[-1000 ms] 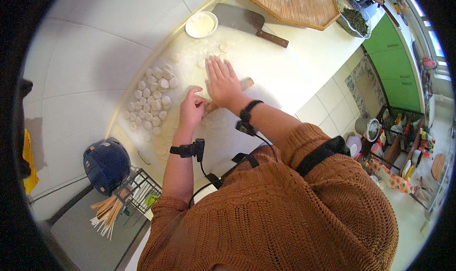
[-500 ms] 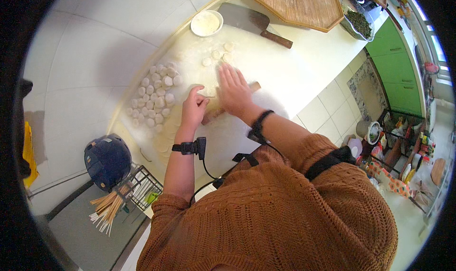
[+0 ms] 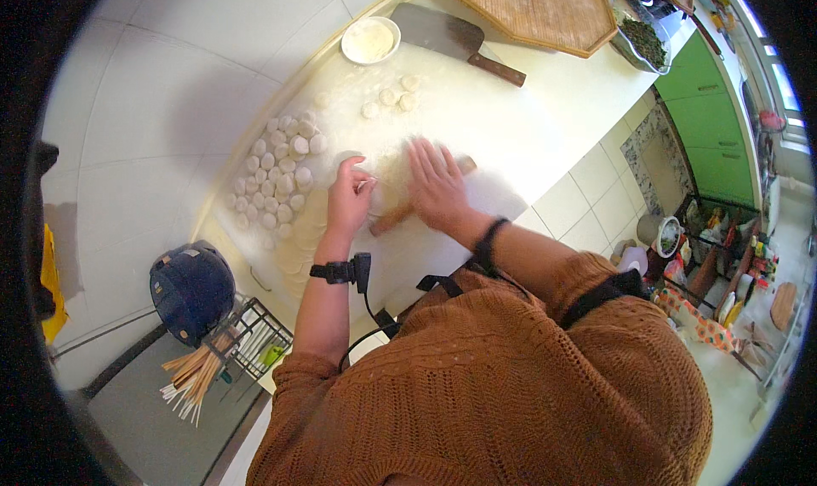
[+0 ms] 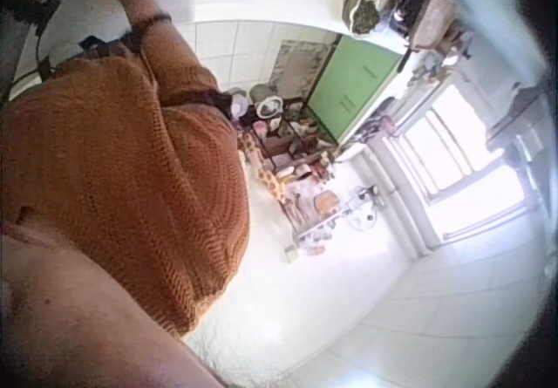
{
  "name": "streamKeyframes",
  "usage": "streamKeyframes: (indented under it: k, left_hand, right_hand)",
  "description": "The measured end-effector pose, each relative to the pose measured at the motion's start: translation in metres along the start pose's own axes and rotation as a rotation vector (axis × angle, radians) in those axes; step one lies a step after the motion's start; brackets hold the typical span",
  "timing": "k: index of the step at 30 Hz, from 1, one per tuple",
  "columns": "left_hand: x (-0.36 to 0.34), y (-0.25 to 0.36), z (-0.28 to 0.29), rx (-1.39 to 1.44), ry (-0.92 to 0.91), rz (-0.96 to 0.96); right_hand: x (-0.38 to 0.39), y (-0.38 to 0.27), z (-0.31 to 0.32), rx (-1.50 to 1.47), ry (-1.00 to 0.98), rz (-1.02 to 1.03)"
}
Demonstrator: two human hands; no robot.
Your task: The person repeatedly picks small dough balls from a pile on a white countertop and flattens them into round discs using a wooden rolling pin. The flattened discs are placed in a separate pile on the counter.
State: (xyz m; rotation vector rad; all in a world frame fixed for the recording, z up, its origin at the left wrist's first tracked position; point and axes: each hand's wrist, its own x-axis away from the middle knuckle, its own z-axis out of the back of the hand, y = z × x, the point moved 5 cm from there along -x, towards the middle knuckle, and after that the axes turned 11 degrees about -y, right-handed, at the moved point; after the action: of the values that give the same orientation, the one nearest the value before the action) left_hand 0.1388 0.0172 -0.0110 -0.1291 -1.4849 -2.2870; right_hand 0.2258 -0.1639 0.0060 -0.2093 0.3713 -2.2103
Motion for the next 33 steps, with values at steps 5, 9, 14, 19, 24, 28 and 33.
streamKeyframes:
  k: [5, 9, 14, 19, 24, 28, 33]
  left_hand:
    - [0.03, -0.018, -0.005, 0.211, 0.351, 0.02]
    - [0.005, -0.004, 0.0, -0.122, 0.127, 0.067]
    - [-0.004, -0.001, 0.02, -0.122, 0.051, 0.032]
    - [0.05, -0.027, 0.046, 0.01, 0.336, 0.206]
    - [0.032, 0.005, 0.046, -0.543, 0.55, -0.088]
    - [-0.072, 0.032, 0.014, -0.372, 0.326, -0.235]
    - [-0.126, 0.046, -0.006, -0.351, 0.158, -0.167]
  right_hand:
    - [0.027, 0.0, 0.002, 0.026, -0.035, 0.006]
    - [-0.084, -0.006, -0.003, 0.067, 0.143, -0.038]
    - [-0.042, -0.006, 0.002, 0.054, 0.008, -0.114]
    - [0.069, 0.015, -0.012, -0.023, -0.213, -0.038]
    - [0.077, 0.024, -0.016, -0.055, -0.14, -0.022]
    - [0.063, 0.039, -0.002, -0.086, -0.103, 0.038]
    - [0.071, 0.089, 0.016, -0.058, -0.064, -0.055]
